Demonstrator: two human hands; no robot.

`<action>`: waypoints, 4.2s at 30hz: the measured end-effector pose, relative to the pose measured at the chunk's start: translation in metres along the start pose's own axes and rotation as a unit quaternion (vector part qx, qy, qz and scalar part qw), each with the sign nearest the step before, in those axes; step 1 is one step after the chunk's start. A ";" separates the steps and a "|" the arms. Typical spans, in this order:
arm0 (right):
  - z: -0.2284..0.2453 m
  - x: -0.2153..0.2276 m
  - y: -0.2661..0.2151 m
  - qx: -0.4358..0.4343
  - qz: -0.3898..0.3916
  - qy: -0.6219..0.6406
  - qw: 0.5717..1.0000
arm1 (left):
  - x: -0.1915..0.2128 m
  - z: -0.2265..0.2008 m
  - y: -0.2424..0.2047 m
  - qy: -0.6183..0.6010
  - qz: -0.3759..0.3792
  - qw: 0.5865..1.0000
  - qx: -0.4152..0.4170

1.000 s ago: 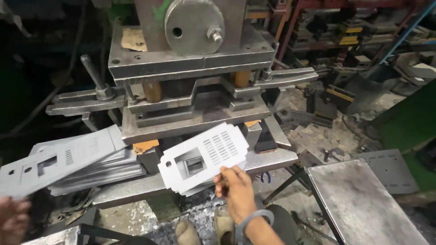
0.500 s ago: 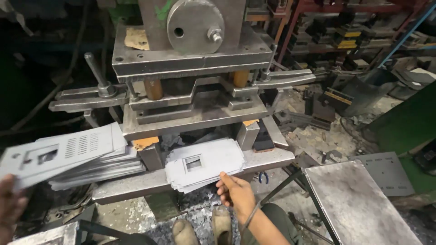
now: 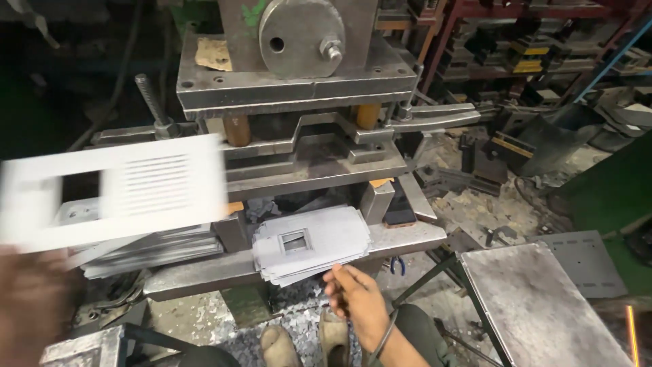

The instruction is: Operating a metal stamping press to process metal sheets and stacking the finished parts.

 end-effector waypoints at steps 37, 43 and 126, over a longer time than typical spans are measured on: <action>0.097 -0.040 0.011 0.136 -0.010 0.112 0.984 | -0.195 0.077 -0.072 -0.013 0.170 0.973 0.154; 0.161 -0.076 0.015 0.174 -0.024 0.062 0.983 | -0.210 0.043 -0.053 -0.111 0.155 0.974 0.125; 0.186 -0.122 0.117 0.093 -0.052 0.025 0.994 | -0.076 0.125 0.131 0.721 0.089 0.647 -0.231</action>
Point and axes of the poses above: each hand's wrist, its own y-axis towards the middle knuckle, its own x-axis out of the back of the hand, z = x × y, the point moved 8 cm from there along y, towards the middle knuckle, and after that the axes turned 4 degrees about -z, right-handed, at the moved point
